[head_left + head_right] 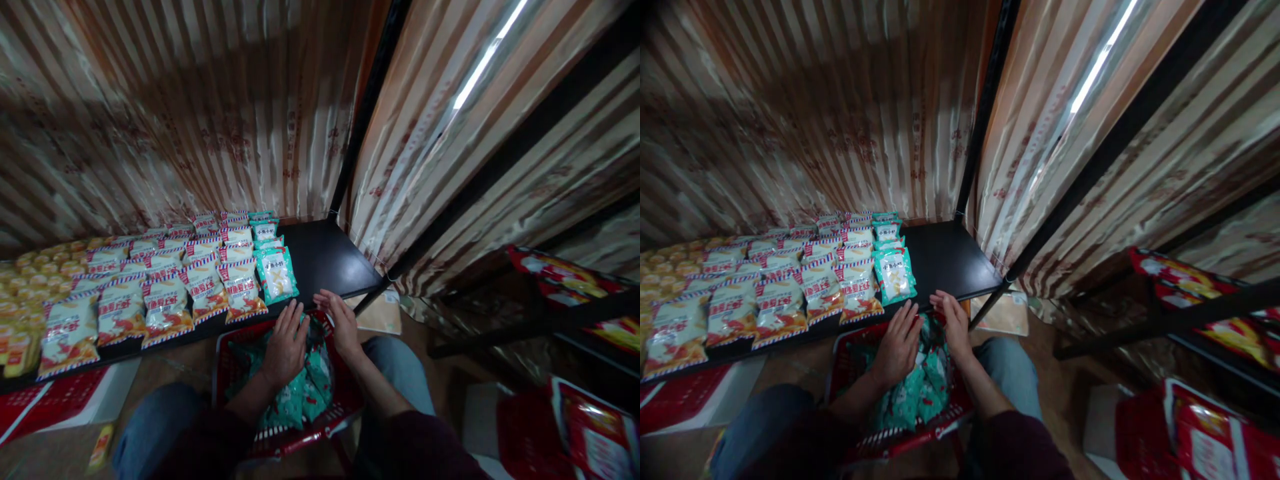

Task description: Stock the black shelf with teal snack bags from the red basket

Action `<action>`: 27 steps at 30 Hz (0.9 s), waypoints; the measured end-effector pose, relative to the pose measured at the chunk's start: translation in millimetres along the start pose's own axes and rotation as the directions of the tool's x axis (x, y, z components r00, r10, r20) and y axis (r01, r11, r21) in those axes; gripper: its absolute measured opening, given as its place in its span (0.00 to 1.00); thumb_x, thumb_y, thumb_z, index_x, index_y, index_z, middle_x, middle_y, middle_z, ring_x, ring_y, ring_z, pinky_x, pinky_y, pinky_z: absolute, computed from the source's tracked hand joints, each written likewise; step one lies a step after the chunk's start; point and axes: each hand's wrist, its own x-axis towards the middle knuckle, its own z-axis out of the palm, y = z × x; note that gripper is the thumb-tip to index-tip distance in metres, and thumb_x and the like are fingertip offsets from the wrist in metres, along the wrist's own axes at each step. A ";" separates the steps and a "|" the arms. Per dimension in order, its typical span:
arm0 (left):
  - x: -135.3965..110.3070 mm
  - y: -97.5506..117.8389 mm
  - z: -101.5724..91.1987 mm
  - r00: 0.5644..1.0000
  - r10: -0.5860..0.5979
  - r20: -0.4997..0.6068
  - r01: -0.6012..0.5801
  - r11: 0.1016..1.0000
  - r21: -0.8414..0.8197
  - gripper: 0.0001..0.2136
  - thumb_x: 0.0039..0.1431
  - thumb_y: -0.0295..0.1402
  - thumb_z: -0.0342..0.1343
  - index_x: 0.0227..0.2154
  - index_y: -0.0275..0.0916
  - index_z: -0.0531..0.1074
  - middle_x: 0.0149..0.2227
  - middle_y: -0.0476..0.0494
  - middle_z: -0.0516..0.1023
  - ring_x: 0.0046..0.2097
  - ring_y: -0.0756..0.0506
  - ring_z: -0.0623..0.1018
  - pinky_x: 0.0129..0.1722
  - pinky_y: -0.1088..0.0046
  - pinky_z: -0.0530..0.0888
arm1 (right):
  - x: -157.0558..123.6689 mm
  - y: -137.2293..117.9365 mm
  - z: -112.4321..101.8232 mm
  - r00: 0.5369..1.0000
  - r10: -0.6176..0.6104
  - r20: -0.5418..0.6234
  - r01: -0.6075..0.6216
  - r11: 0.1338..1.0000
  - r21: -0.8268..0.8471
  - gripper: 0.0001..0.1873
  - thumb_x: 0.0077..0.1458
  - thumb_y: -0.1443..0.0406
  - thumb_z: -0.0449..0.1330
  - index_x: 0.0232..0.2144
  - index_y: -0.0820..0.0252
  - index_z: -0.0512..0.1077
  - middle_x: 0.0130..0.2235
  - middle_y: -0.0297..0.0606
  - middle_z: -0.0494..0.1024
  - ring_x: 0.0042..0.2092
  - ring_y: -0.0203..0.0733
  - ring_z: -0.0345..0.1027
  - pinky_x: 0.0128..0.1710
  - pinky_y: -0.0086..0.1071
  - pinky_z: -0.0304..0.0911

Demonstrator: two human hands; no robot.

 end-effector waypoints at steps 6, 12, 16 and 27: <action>-41.4 39.4 20.9 0.992 -0.042 0.121 0.044 0.999 -0.014 0.22 0.56 0.23 0.45 0.54 0.27 0.64 0.62 0.26 0.60 0.67 0.35 0.47 0.59 0.48 0.63 | -64.2 40.6 -13.1 0.973 0.213 0.090 -0.187 0.954 -0.233 0.27 0.52 0.44 0.52 0.38 0.58 0.75 0.40 0.43 0.80 0.45 0.50 0.72 0.52 0.46 0.62; -90.1 53.6 33.9 0.933 -0.325 0.158 0.303 0.941 0.151 0.21 0.55 0.25 0.47 0.53 0.27 0.66 0.59 0.25 0.63 0.65 0.34 0.56 0.59 0.48 0.61 | -98.4 62.8 -1.9 0.935 0.253 0.247 -0.035 0.761 -0.647 0.19 0.58 0.55 0.48 0.39 0.54 0.76 0.41 0.40 0.80 0.45 0.47 0.72 0.48 0.40 0.63; -116.1 53.8 34.5 0.759 -0.533 0.373 0.512 0.843 0.163 0.20 0.56 0.26 0.48 0.52 0.26 0.67 0.53 0.25 0.70 0.59 0.35 0.67 0.58 0.51 0.63 | -104.1 65.4 3.7 0.928 0.229 0.292 0.046 0.709 -0.704 0.17 0.58 0.61 0.49 0.43 0.54 0.75 0.43 0.38 0.80 0.45 0.46 0.72 0.48 0.38 0.64; -123.3 50.3 20.1 0.440 -0.626 0.644 0.819 0.573 -0.002 0.25 0.59 0.33 0.47 0.59 0.32 0.60 0.59 0.34 0.66 0.59 0.41 0.67 0.57 0.66 0.62 | -106.9 60.6 -17.0 0.993 0.102 -0.063 -0.112 0.593 -0.797 0.20 0.51 0.70 0.49 0.45 0.64 0.73 0.49 0.48 0.74 0.54 0.49 0.64 0.56 0.42 0.56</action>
